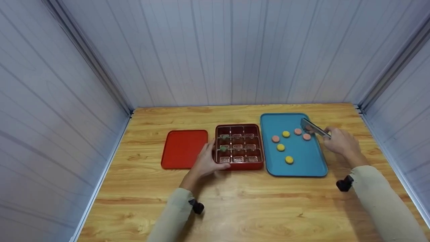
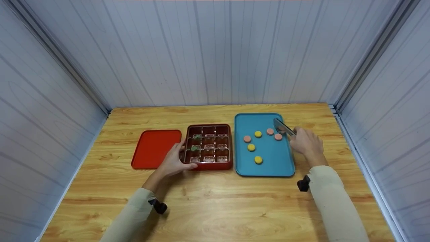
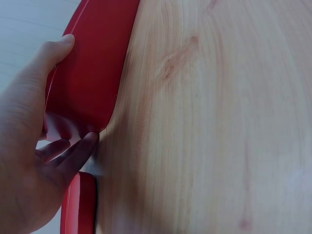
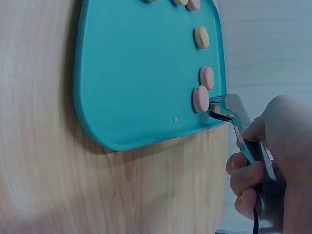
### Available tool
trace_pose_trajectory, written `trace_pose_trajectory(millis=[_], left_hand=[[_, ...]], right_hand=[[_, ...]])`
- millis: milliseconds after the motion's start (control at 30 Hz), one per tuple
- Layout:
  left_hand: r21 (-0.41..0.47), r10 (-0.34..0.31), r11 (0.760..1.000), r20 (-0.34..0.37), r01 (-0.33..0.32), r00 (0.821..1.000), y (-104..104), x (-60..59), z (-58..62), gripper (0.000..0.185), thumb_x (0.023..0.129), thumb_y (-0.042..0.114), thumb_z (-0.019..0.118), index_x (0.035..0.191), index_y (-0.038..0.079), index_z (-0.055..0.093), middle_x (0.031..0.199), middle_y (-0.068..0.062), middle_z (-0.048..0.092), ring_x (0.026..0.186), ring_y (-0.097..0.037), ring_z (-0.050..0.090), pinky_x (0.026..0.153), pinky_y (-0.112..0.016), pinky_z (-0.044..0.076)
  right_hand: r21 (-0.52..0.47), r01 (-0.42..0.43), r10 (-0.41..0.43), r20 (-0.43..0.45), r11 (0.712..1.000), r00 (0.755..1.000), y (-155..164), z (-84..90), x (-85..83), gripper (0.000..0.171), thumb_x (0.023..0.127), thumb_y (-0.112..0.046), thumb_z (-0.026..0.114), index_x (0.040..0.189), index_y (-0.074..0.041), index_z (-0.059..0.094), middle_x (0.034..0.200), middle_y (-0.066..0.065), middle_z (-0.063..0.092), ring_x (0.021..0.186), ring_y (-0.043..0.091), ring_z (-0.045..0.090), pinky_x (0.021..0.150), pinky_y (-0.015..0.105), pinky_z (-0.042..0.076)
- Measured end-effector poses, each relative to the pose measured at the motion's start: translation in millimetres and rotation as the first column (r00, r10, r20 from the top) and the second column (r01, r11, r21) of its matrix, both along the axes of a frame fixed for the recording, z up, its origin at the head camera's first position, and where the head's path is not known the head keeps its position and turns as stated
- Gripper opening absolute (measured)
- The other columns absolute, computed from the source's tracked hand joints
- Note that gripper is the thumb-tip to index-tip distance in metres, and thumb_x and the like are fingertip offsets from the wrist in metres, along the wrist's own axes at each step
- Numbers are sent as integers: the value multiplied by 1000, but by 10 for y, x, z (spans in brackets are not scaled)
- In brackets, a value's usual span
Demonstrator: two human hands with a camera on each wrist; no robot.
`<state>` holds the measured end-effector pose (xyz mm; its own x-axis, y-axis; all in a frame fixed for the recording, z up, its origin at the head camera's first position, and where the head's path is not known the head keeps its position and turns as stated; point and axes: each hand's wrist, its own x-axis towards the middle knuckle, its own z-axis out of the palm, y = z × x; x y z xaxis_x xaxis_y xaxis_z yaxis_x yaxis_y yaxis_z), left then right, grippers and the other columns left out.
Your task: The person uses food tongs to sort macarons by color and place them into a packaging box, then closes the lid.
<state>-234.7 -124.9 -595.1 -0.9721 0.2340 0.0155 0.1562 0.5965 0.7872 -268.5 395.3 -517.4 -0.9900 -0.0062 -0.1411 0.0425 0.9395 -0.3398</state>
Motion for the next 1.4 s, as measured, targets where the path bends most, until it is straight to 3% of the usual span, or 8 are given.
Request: trace_pose_trajectory(millis=[267,367,567,633,767,1000,1200,1400], left_hand=[[-10,-11,1000,-30,10,1000,-15,-9,-54,132,80,59,97,177,2,28,165,-30,49,148,-54,55,123,-74,47],[-3,-12,1000,-53,11,999,-30,-53,-132,137,76,63,98,177,3,29,164,-27,51,146,-50,58,122,-72,49],[-36,13,999,-45,-14,999,-80,-184,-421,148,69,77,98,181,12,24,165,-18,53,145,-41,61,124,-65,52],[-33,10,999,-48,-12,999,-68,-152,-377,144,73,75,97,180,9,25,165,-22,53,143,-43,62,123,-65,53],[15,-6,1000,-39,6,999,-33,-28,-168,138,78,66,97,177,1,26,165,-28,50,145,-49,59,124,-70,49],[-19,-5,1000,-96,3,995,-51,-67,-312,139,78,77,92,179,7,26,164,-25,52,141,-45,62,121,-65,53],[63,-9,998,-41,11,999,-31,51,-68,136,79,59,99,176,-2,26,163,-30,51,145,-53,57,124,-74,46],[35,-5,999,-45,7,999,-14,29,-90,135,82,60,97,177,-2,25,162,-30,52,144,-50,58,124,-70,48]], right_hand=[[-21,-9,8,-18,1000,1000,17,76,20,41,110,-25,46,139,-1,63,87,16,67,66,26,52,53,38,39],[-19,-13,12,-23,1000,1000,11,103,24,41,111,-25,47,140,-2,62,86,15,66,65,25,51,53,37,38],[-11,-34,34,-27,999,999,-34,177,31,41,113,-26,48,142,-1,61,87,16,65,64,25,47,54,37,36],[-10,-41,41,-29,999,999,-54,203,36,43,113,-26,48,144,0,60,92,20,67,64,25,47,54,38,36],[-4,-52,51,-42,999,998,-110,239,42,45,113,-25,49,148,1,59,89,20,68,61,24,46,52,37,35],[19,-82,83,-88,996,993,-243,277,33,38,113,-23,53,142,0,62,78,15,61,60,25,46,52,37,34],[20,-117,118,-120,993,986,-392,316,23,40,113,-22,53,144,1,63,70,10,57,57,23,45,52,36,33],[31,-137,140,-121,990,983,-527,365,29,38,113,-21,53,143,1,64,78,14,63,59,24,49,53,36,35]])
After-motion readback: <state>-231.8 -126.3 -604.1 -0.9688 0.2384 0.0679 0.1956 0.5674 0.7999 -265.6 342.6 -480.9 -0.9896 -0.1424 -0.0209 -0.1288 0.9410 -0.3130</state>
